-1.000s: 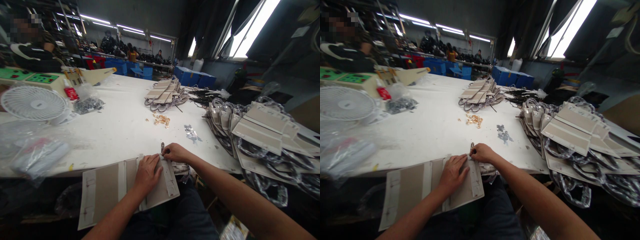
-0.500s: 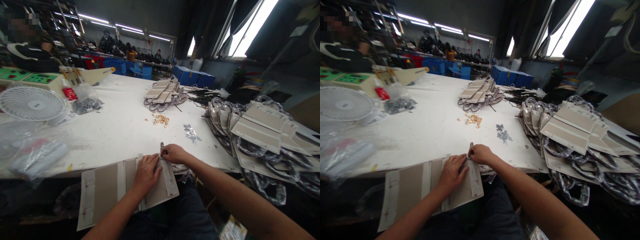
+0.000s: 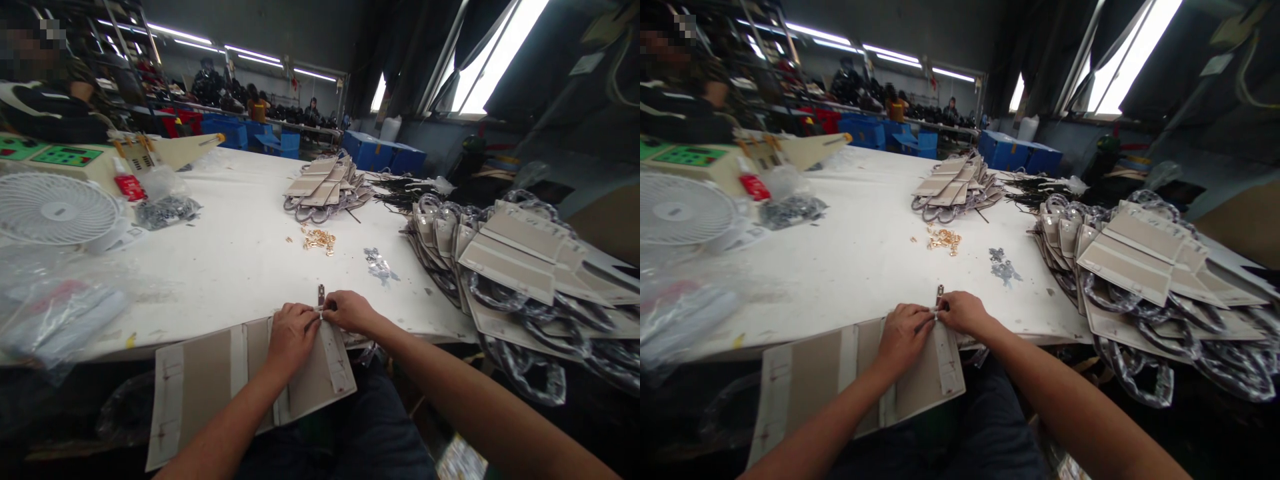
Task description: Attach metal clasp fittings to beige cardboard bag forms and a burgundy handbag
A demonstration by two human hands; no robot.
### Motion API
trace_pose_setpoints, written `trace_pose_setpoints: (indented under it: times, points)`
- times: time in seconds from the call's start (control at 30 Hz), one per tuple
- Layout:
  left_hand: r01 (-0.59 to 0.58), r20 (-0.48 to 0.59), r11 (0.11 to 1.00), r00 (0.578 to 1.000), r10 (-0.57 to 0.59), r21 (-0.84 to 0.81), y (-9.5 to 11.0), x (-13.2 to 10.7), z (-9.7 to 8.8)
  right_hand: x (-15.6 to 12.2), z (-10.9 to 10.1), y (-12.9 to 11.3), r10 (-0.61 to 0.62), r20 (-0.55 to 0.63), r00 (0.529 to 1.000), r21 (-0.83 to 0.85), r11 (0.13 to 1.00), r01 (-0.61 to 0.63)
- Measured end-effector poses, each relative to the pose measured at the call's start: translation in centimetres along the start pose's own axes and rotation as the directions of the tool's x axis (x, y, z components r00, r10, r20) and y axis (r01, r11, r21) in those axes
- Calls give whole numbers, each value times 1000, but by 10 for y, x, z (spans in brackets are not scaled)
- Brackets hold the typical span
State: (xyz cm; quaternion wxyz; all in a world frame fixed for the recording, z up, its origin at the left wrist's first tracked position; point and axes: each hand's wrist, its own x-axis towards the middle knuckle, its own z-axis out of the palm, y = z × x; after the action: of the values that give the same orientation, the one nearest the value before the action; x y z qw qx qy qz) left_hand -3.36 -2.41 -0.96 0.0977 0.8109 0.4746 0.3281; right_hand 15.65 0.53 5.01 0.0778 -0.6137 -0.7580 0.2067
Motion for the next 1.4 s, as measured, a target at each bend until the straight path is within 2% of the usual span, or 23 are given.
trace_pose_setpoints:
  times: [0.07, 0.13, 0.23, 0.3, 0.37, 0.47, 0.57, 0.63, 0.7, 0.77, 0.83, 0.9, 0.97, 1.03, 1.13, 1.2, 1.33, 1.4]
  points:
    - [7, 11, 1000, 1000, -7, 24, -2, 5, -1, 0, -11, 3, 9, -65, 998, 173, 985, 3]
    - [21, 29, 1000, 999, -21, 15, -5, 9, -1, -3, -23, 3, 26, -206, 978, 405, 912, 61]
    - [53, 64, 998, 997, -52, -17, -7, 12, -1, -7, -35, 0, 122, -416, 901, 678, 702, 218]
    - [63, 81, 998, 995, -61, -21, -8, 13, -1, -6, -32, -4, 215, -492, 844, 786, 526, 324]
    - [67, 89, 998, 994, -65, -16, -8, 14, -1, -1, -23, -8, 306, -515, 801, 844, 343, 412]
    - [77, 89, 997, 993, -74, -21, -8, 14, 1, 12, -7, -9, 422, -463, 779, 879, 104, 466]
    - [90, 87, 996, 992, -87, -29, -8, 14, 3, 21, 4, -5, 490, -393, 778, 885, -28, 464]
    - [91, 88, 995, 992, -89, -29, -7, 15, 4, 22, 8, -4, 501, -396, 770, 879, -34, 475]
    - [86, 91, 996, 992, -83, -25, -7, 15, 5, 19, 10, -8, 461, -443, 769, 878, 47, 477]
    - [79, 99, 997, 992, -77, -14, -8, 16, 6, 16, 11, -19, 339, -504, 795, 863, 231, 449]
    - [82, 104, 997, 991, -81, -8, -11, 16, 6, 15, 10, -32, 155, -518, 841, 802, 430, 414]
    - [94, 104, 995, 990, -90, -31, -14, 18, 4, 15, 9, -42, 8, -485, 875, 741, 534, 406]
    - [116, 122, 991, 987, -107, -69, -15, 21, -1, 15, 7, -45, -36, -472, 881, 728, 547, 413]
    - [172, 189, 984, 968, -162, -38, -13, 26, -9, 13, 6, -41, -22, -470, 882, 747, 523, 411]
    - [296, 354, 946, 878, -324, 131, -7, 40, -20, 6, 7, -33, -16, -424, 906, 795, 473, 380]
    - [336, 427, 920, 815, -391, 201, -5, 50, -23, 3, 7, -31, -27, -382, 924, 819, 454, 351]
    - [357, 502, 912, 761, -410, 204, -10, 67, -18, 4, 1, -39, 8, -363, 932, 845, 424, 325]
    - [363, 516, 913, 755, -404, 185, -15, 71, -15, 8, -4, -46, 16, -369, 929, 849, 413, 329]
